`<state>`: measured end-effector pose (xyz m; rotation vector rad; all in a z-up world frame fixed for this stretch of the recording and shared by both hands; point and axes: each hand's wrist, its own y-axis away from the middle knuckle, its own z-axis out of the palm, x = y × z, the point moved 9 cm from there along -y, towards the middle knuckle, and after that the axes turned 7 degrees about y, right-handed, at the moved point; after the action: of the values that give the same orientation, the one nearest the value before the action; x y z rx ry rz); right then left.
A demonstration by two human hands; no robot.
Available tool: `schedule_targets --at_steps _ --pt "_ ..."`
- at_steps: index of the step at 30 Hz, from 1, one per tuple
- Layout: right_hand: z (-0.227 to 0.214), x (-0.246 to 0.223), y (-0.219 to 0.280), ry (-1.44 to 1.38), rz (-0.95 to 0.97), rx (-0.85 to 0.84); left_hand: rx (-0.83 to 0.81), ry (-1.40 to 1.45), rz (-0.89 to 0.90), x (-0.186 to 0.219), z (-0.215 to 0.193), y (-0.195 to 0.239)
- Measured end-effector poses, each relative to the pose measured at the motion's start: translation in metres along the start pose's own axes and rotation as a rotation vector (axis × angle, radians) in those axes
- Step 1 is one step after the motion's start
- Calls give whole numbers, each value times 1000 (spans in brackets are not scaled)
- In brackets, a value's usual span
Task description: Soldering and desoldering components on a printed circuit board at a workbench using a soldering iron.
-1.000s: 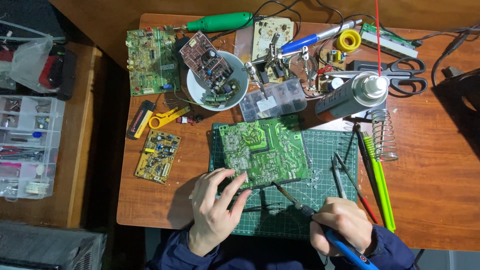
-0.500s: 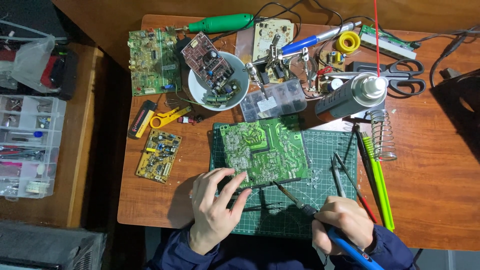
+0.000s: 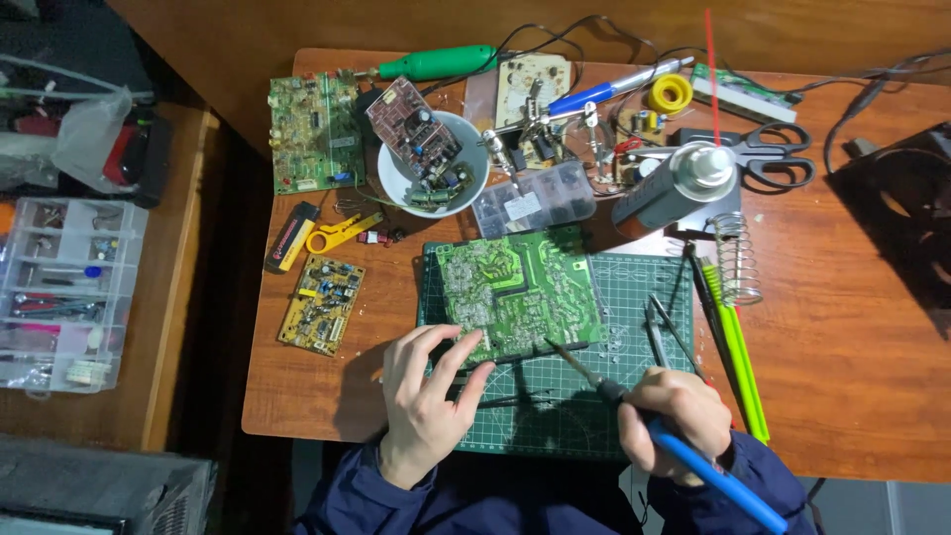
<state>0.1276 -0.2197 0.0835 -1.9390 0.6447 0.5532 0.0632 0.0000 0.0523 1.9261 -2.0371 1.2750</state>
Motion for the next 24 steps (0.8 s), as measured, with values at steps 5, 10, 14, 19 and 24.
schedule_targets --at_steps 5,10,14,19,24 --pt "-24 13 18 160 170 16 -10 -39 49 11 0 2" --pt "-52 6 44 289 313 203 10 -31 104 23 4 13" --pt "-84 2 75 331 286 508 -12 -17 109 31 9 22" --pt "-97 -1 64 428 228 501 49 9 120 52 -1 19" --pt "-93 8 42 517 332 435 59 120 180 65 -2 18"
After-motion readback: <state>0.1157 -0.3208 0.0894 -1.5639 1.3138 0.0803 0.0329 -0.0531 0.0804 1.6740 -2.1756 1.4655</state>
